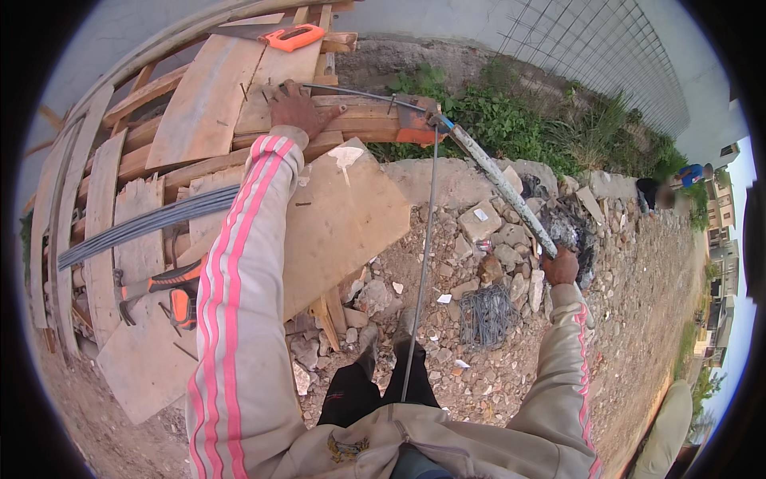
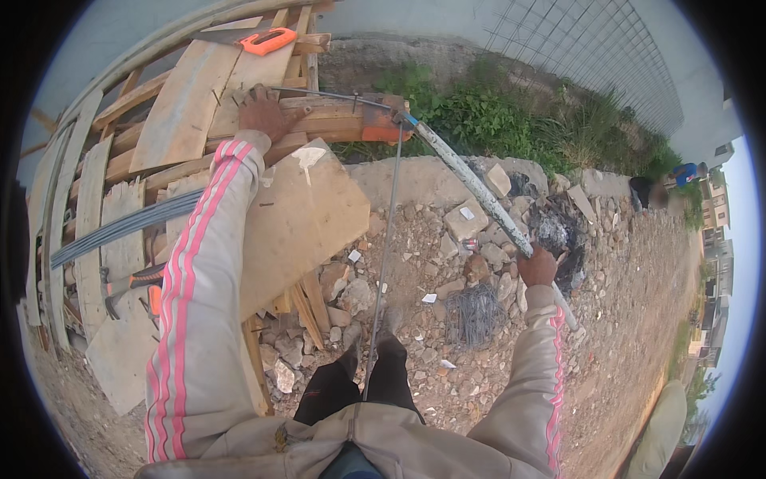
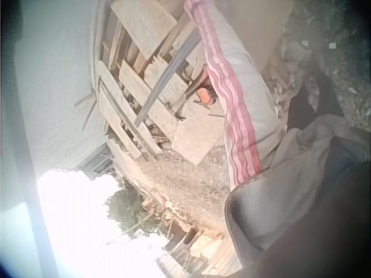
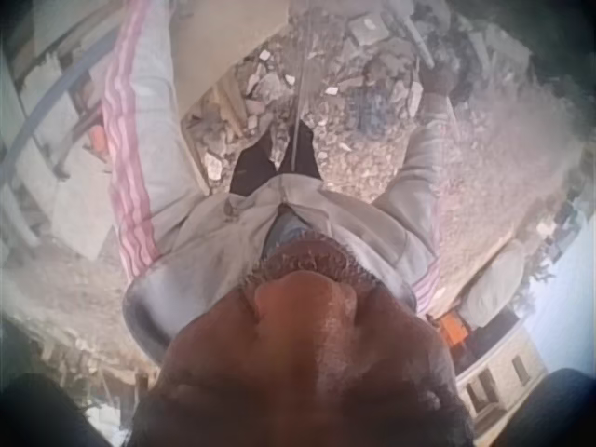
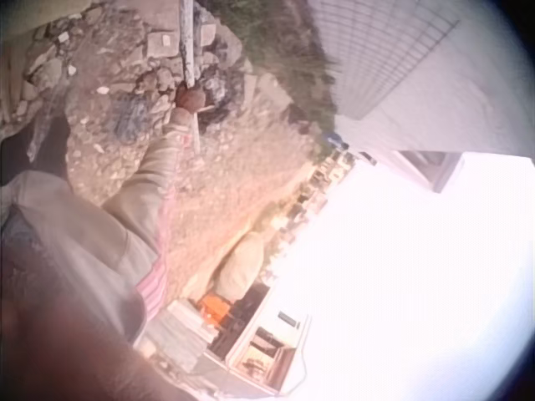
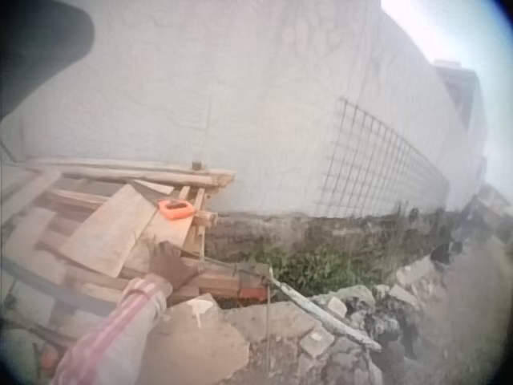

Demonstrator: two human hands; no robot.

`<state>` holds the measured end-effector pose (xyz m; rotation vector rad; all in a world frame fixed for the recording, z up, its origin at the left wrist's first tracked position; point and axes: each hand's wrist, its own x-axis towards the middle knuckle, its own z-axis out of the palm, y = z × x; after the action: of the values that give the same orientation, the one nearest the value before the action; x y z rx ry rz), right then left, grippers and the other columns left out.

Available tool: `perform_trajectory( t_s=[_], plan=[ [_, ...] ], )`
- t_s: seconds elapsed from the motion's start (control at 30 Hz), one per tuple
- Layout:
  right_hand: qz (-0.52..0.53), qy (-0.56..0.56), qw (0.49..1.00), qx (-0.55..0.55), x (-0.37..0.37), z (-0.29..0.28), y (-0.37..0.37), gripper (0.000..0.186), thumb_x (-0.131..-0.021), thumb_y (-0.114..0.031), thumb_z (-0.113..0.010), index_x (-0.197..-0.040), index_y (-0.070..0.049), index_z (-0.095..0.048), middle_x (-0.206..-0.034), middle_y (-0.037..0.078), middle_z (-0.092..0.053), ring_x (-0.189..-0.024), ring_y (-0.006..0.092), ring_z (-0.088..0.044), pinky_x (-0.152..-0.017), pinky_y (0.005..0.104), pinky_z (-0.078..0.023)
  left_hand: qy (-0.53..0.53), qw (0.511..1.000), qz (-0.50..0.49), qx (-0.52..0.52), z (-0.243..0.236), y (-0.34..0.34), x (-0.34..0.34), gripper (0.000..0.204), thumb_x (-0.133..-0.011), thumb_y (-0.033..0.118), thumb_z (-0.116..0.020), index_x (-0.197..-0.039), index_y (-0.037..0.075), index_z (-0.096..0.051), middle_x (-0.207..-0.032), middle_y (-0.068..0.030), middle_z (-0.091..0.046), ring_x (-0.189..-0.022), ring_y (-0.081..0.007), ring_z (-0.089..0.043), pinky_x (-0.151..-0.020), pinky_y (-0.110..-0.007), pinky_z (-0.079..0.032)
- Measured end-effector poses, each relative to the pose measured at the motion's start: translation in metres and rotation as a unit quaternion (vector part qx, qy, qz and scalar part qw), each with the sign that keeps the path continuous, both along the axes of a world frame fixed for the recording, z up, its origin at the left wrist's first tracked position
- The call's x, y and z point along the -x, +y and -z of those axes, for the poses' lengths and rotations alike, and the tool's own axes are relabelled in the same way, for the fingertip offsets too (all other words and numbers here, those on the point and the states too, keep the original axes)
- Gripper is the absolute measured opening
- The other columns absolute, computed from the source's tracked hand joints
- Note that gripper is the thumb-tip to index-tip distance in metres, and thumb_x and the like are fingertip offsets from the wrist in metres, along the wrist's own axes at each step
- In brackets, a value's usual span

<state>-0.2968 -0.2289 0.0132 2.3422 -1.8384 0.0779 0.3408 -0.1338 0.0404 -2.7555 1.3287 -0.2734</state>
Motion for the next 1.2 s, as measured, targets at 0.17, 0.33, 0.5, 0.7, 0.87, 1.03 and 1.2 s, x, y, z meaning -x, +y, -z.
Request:
perform_trajectory(
  t_s=[0.17, 0.33, 0.5, 0.7, 0.87, 1.03, 1.2],
  plan=[
    [0.011, -0.035, 0.999, -0.002, 0.004, 0.017, 0.023, 0.037, -0.077, -0.034, -0.078, -0.103, -0.008, -0.076, -0.088, 0.020, -0.073, -0.086, 0.0405, -0.070, -0.079, 0.0509, -0.056, -0.011, 1.000, -0.002, -0.004, 0.001, 0.000, -0.001, 0.113, -0.084, 0.091, -0.035, -0.149, -0.001, -0.048, -0.159, -0.0198, -0.035, -0.140, -0.0455, -0.040, -0.115, -0.053, -0.036],
    [0.014, -0.055, 0.998, -0.010, 0.003, 0.019, 0.036, 0.031, -0.079, -0.034, -0.075, -0.098, -0.009, -0.075, -0.086, 0.023, -0.072, -0.084, 0.0434, -0.069, -0.076, 0.0513, -0.056, -0.004, 1.000, 0.007, 0.001, 0.004, -0.001, 0.001, 0.114, -0.083, 0.091, -0.034, -0.149, 0.000, -0.047, -0.159, -0.0200, -0.035, -0.140, -0.0454, -0.040, -0.113, -0.052, -0.039],
    [0.026, -0.055, 0.998, -0.025, -0.013, 0.010, 0.058, 0.034, -0.078, -0.035, -0.079, -0.100, -0.010, -0.076, -0.085, 0.021, -0.072, -0.082, 0.0421, -0.070, -0.073, 0.0525, -0.056, 0.000, 1.000, 0.005, 0.001, 0.003, 0.001, 0.000, 0.114, -0.083, 0.092, -0.034, -0.149, 0.000, -0.047, -0.159, -0.0200, -0.034, -0.142, -0.0456, -0.037, -0.112, -0.052, -0.040],
    [0.054, -0.059, 0.997, -0.021, -0.021, 0.018, 0.088, 0.029, -0.078, -0.036, -0.077, -0.093, -0.011, -0.077, -0.077, 0.020, -0.071, -0.074, 0.0424, -0.070, -0.069, 0.0518, -0.056, 0.008, 1.000, 0.007, -0.004, 0.003, 0.003, 0.002, 0.113, -0.083, 0.091, -0.035, -0.148, 0.000, -0.048, -0.158, -0.0201, -0.035, -0.143, -0.0448, -0.036, -0.112, -0.053, -0.039],
    [0.054, -0.063, 0.996, -0.038, -0.014, 0.016, 0.063, 0.028, -0.077, -0.032, -0.076, -0.096, -0.011, -0.076, -0.083, 0.021, -0.072, -0.079, 0.0418, -0.071, -0.072, 0.0522, -0.057, -0.008, 1.000, 0.004, 0.007, 0.004, -0.001, -0.001, 0.111, -0.084, 0.090, -0.039, -0.147, -0.001, -0.050, -0.158, -0.0202, -0.036, -0.144, -0.0439, -0.036, -0.114, -0.052, -0.037],
    [0.024, -0.070, 0.995, -0.062, -0.001, 0.006, 0.037, 0.033, -0.074, -0.028, -0.078, -0.104, -0.013, -0.074, -0.090, 0.020, -0.073, -0.086, 0.0413, -0.070, -0.078, 0.0509, -0.056, -0.009, 1.000, 0.008, 0.025, 0.005, -0.002, -0.001, 0.109, -0.085, 0.087, -0.042, -0.147, -0.003, -0.049, -0.157, -0.0212, -0.036, -0.142, -0.0448, -0.037, -0.116, -0.053, -0.034],
    [0.015, -0.139, 0.989, -0.050, 0.002, -0.006, 0.043, 0.038, -0.075, -0.027, -0.077, -0.110, -0.011, -0.074, -0.088, 0.019, -0.073, -0.084, 0.0394, -0.070, -0.076, 0.0485, -0.055, -0.004, 0.999, 0.012, 0.044, 0.004, -0.003, 0.000, 0.102, -0.087, 0.081, -0.047, -0.144, -0.004, -0.049, -0.151, -0.0217, -0.041, -0.137, -0.0440, -0.044, -0.112, -0.053, -0.039]
  ],
)
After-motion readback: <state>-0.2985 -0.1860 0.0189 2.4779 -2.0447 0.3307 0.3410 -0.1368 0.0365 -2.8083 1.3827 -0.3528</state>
